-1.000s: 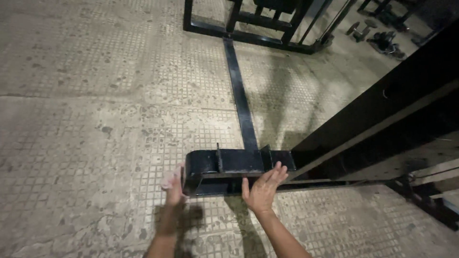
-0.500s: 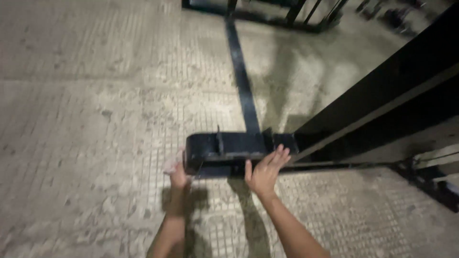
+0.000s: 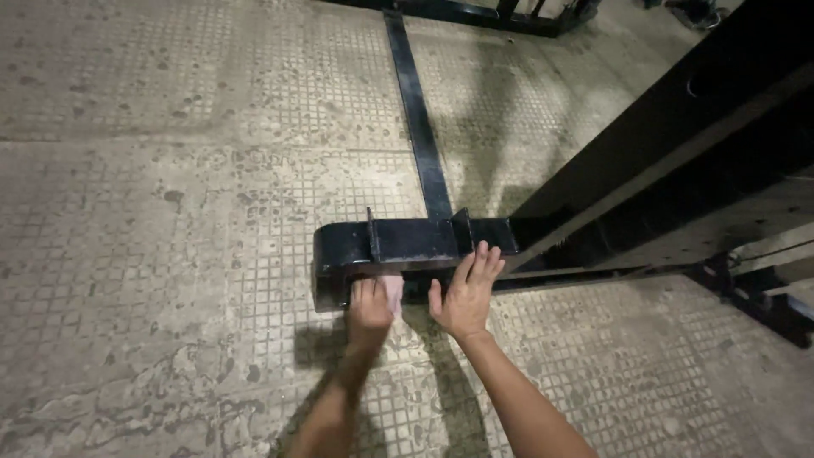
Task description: Wiping down gym machines, weight stacks, and guide rails with a cloth.
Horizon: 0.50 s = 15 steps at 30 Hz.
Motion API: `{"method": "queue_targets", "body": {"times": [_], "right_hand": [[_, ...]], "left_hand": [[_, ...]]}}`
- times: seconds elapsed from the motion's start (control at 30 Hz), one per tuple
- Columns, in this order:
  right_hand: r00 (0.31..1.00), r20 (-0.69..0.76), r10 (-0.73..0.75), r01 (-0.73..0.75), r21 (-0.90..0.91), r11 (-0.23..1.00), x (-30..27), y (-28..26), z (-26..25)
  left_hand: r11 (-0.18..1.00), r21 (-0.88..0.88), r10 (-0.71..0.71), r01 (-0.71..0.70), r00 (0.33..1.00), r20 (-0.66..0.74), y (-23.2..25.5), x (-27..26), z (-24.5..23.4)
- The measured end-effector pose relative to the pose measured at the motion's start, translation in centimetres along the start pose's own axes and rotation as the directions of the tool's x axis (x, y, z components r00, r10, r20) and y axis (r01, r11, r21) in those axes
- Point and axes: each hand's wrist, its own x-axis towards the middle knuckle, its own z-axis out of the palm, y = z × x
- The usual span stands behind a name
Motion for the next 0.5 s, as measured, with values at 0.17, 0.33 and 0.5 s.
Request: {"method": "queue_targets", "body": {"times": [0.17, 0.33, 0.5], "right_hand": [[0.999, -0.041, -0.028, 0.031, 0.078, 0.996, 0.4, -0.2, 0.1], [1.000, -0.028, 0.010, -0.008, 0.070, 0.998, -1.5, 0.3, 1.4], [0.996, -0.084, -0.025, 0.029, 0.045, 0.999, -1.5, 2.0, 4.4]], "left_hand": [[0.925, 0.330, 0.182, -0.191, 0.982, 0.059, -0.7, 1.6, 1.6], [0.950, 0.313, -0.060, -0.002, 0.980, 0.187, 4.9, -1.5, 5.0], [0.121, -0.959, -0.020, 0.257, 0.966, 0.257, 13.2, 3.9, 7.3]]}}
